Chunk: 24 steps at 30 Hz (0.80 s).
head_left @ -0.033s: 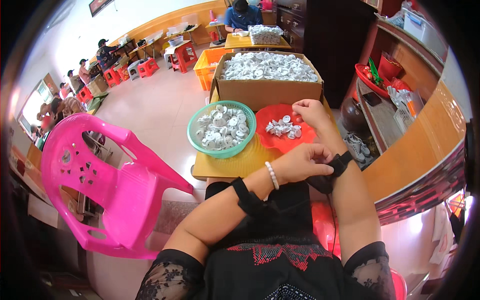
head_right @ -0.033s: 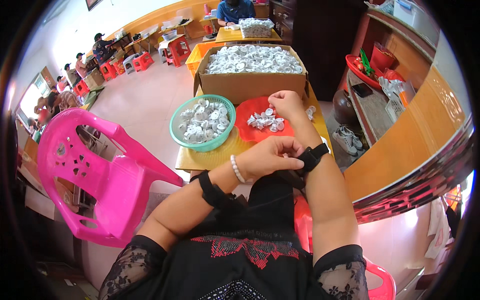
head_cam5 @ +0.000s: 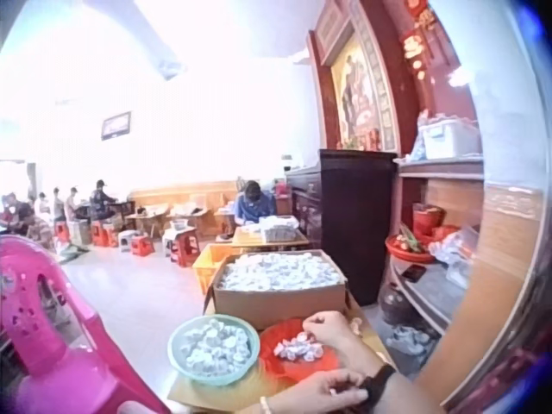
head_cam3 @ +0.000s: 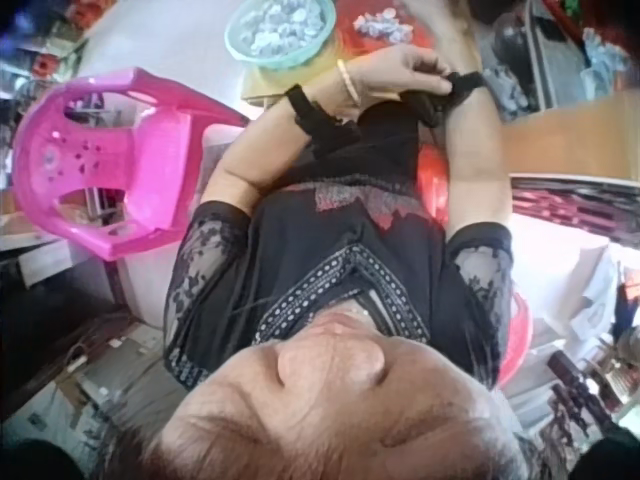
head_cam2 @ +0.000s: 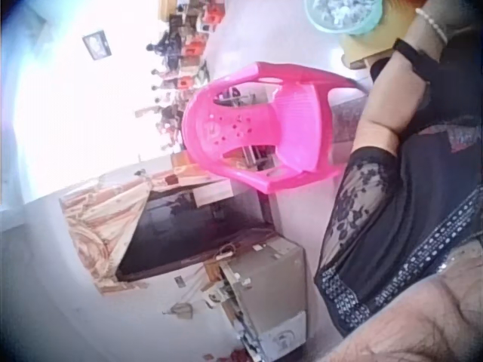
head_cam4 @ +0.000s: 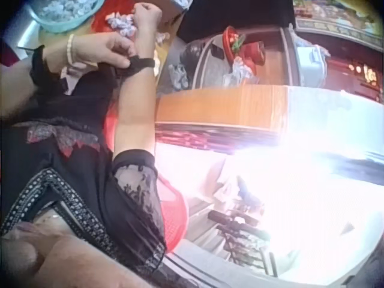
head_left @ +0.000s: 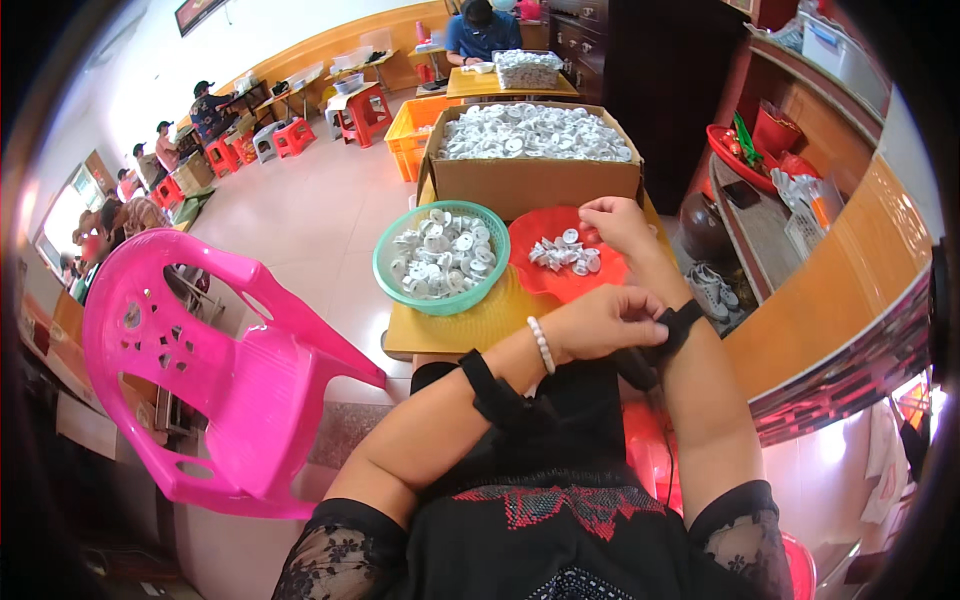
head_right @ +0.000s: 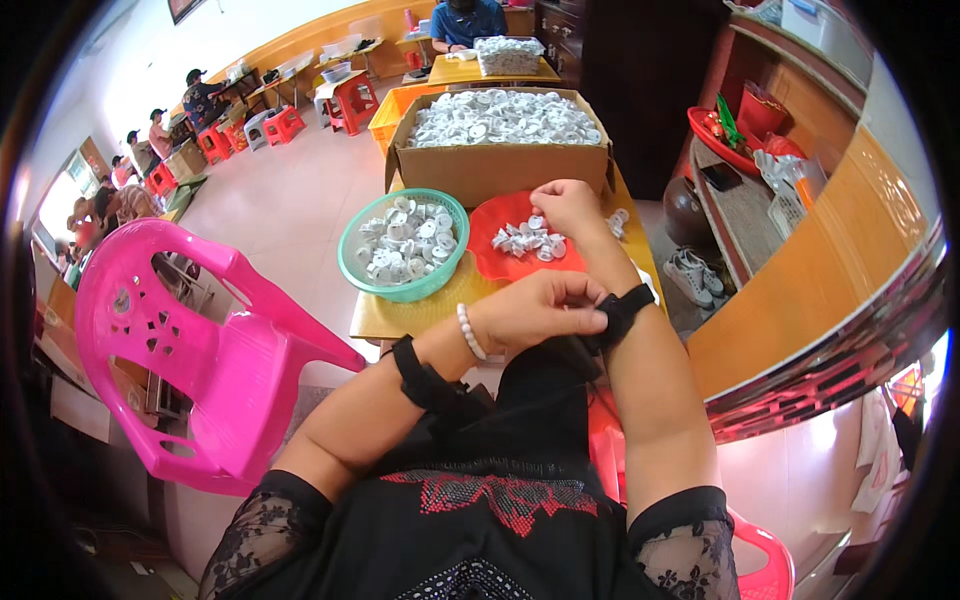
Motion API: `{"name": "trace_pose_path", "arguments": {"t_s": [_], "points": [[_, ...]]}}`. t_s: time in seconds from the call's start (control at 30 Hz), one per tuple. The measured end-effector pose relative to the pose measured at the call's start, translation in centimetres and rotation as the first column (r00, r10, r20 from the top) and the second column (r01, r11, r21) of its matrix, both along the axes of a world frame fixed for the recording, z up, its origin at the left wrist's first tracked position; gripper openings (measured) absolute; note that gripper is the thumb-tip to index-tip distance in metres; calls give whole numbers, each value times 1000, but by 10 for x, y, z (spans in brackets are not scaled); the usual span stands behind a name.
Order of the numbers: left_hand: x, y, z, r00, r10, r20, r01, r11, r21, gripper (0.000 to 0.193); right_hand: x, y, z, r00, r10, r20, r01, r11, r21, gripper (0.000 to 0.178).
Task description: Manually assembling small white plastic components by fitting one piece into another.
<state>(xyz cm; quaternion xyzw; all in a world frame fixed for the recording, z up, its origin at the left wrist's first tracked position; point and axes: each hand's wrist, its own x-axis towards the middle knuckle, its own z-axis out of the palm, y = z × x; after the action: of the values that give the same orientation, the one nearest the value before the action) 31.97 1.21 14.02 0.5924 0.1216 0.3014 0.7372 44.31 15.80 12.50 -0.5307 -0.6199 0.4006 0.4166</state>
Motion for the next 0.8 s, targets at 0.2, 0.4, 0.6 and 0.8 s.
{"name": "trace_pose_path", "arguments": {"t_s": [0.2,0.4,0.6,0.8], "points": [[-31,9,33,934,305,-187,-317,948,-36,27,-20,-38,-1,945,124,-304,-163,981,-106,22],[-33,-6,28,864,448,-230,-498,827,-260,24,-35,-111,16,707,-399,-585,8,831,-557,13],[-50,5,19,909,378,-172,-415,849,-327,22,-14,-182,47,972,228,-57,-232,970,-73,31],[-48,48,56,945,328,6,-302,879,-370,29,38,-194,106,913,401,75,-404,865,297,36]]}}
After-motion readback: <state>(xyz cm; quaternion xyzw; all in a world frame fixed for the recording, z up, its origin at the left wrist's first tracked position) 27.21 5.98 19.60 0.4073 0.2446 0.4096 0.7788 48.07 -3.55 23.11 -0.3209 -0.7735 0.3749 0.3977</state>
